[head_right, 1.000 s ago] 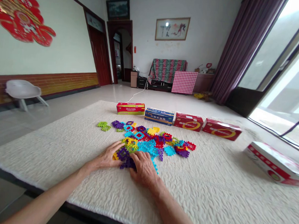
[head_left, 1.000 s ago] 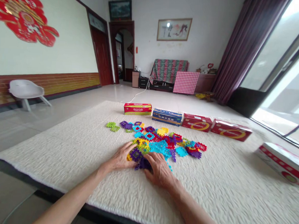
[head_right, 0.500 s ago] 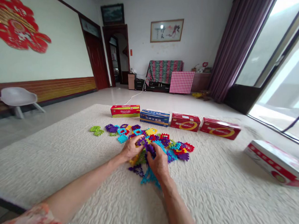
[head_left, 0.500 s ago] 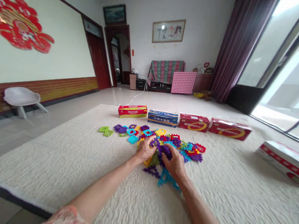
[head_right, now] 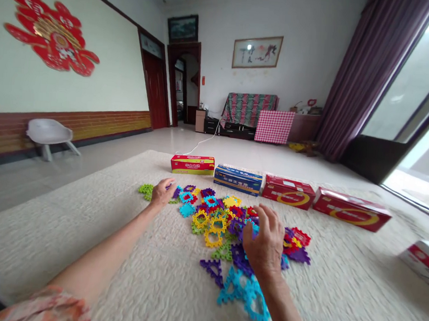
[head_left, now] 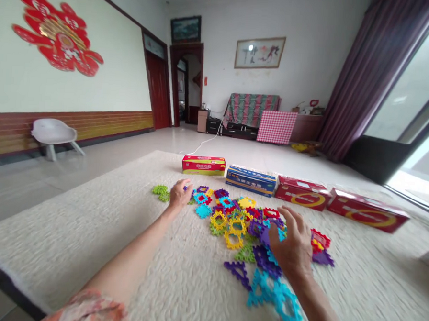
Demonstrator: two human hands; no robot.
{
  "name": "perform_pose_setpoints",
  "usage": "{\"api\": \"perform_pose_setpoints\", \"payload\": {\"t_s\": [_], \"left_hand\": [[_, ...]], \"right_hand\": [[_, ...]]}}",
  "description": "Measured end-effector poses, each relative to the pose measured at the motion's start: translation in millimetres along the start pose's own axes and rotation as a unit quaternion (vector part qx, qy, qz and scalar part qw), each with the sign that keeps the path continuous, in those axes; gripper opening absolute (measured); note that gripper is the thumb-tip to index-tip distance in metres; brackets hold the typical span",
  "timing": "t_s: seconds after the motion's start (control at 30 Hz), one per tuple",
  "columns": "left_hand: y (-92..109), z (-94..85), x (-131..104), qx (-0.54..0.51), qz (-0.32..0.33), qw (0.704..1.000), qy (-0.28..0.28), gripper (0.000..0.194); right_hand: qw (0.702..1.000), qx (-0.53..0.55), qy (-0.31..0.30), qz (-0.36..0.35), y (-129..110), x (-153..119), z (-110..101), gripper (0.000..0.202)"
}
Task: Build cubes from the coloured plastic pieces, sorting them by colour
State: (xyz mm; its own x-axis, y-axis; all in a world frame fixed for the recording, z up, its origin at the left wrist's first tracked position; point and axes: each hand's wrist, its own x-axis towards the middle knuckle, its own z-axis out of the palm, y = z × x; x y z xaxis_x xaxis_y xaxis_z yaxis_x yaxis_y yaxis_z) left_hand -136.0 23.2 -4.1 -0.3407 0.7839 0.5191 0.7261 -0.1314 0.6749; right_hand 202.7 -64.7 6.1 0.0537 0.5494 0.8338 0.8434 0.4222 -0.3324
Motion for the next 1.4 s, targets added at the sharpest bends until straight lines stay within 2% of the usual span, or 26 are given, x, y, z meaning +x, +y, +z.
{"api": "perform_pose_setpoints", "payload": {"t_s": [0.1,0.17,0.23,0.33,0.47,0.6,0.7,0.8,0.93,1.1,1.27,1.4], "left_hand": [[-53.8,-31.2,20.2,0.07,-0.049,0.994,0.063,0.038],[-77.7,-39.4,26.0,0.144,-0.097,0.982,0.074,0.045],[-91.7,-39.0,27.3,0.197,-0.131,0.97,0.055,0.054],[-100.8,-31.4,26.8,0.228,-0.133,0.964,0.004,0.059],[-109.6,-22.3,29.1,0.208,-0.056,0.975,-0.052,0.046],[-115.6,-14.1,32.9,0.172,0.01,0.982,-0.074,0.038],[-113.7,-7.7,33.8,0.148,0.033,0.985,-0.084,0.038],[-107.8,-2.7,33.2,0.124,0.055,0.986,-0.095,0.038],[-95.7,1.5,29.8,0.101,0.072,0.985,-0.119,0.037],[-72.0,9.4,17.3,0.107,0.078,0.979,-0.154,0.036],[-39.7,25.0,-2.1,0.067,0.098,0.978,-0.173,0.036],[-4.5,38.7,-14.0,0.016,0.031,0.979,-0.201,0.035]], "right_hand": [[0.993,0.025,-0.095,-0.064,-35.5,22.4,32.0,0.034],[0.977,0.036,-0.182,-0.103,-64.6,35.4,62.9,0.037],[0.952,0.049,-0.271,-0.137,-94.2,45.2,98.9,0.042],[0.92,0.043,-0.361,-0.144,-132.7,55.8,154.8,0.055],[0.888,0.025,-0.446,-0.111,-164.2,70.0,216.5,0.075],[0.852,0.001,-0.514,-0.099,-168.8,81.9,257.6,0.095],[0.829,-0.011,-0.55,-0.104,-159.0,84.3,276.6,0.098],[0.832,0.002,-0.539,-0.131,-147.5,83.0,283.3,0.077],[0.855,0.007,-0.502,-0.132,-138.3,79.9,271.8,0.056],[0.881,0.001,-0.458,-0.116,-126.0,77.5,241.5,0.05],[0.889,-0.007,-0.445,-0.107,-103.0,81.2,202.9,0.046],[0.897,-0.01,-0.434,-0.084,-80.5,85.4,166.6,0.042]]}}
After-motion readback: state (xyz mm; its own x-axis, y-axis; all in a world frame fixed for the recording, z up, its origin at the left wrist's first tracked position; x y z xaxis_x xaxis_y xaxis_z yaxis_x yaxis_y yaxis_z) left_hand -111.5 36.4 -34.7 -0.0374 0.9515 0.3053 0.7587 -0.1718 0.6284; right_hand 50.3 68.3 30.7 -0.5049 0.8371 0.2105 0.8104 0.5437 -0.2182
